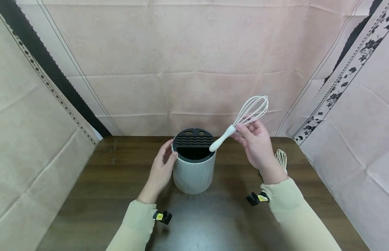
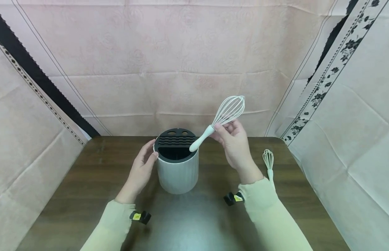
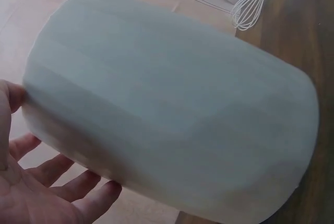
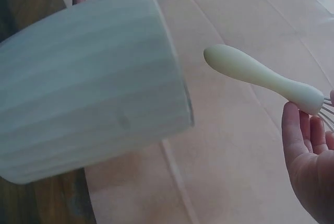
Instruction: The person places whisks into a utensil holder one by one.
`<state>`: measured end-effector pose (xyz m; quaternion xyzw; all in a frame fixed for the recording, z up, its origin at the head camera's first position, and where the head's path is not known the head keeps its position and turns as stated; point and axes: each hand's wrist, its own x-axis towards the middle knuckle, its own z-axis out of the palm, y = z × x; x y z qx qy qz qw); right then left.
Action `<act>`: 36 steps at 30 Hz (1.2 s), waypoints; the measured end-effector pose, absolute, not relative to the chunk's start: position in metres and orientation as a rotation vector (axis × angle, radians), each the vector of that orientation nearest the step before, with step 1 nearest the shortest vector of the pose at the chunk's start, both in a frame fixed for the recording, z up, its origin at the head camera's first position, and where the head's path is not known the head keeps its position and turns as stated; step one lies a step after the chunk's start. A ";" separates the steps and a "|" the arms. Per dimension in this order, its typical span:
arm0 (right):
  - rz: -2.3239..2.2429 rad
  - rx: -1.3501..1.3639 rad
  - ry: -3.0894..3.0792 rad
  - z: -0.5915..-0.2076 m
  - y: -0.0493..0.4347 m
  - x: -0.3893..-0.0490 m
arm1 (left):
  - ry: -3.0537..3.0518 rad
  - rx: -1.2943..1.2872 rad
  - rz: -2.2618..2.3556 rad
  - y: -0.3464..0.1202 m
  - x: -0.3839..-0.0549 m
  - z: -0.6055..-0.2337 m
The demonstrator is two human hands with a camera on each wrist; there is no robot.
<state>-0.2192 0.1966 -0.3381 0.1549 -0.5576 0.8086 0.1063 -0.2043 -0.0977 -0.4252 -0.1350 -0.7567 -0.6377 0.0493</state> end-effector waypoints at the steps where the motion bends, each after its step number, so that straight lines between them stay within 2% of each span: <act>1: 2.379 0.461 -1.656 -0.340 0.194 -0.220 | -2.295 -0.410 -1.945 -0.097 -0.205 -0.428; 6: 2.386 0.465 -1.673 -0.347 0.179 -0.222 | -2.264 -0.389 -1.929 -0.095 -0.212 -0.442; 36: 2.239 0.534 -1.863 -0.369 0.140 -0.227 | -2.266 -0.333 -1.955 -0.091 -0.209 -0.444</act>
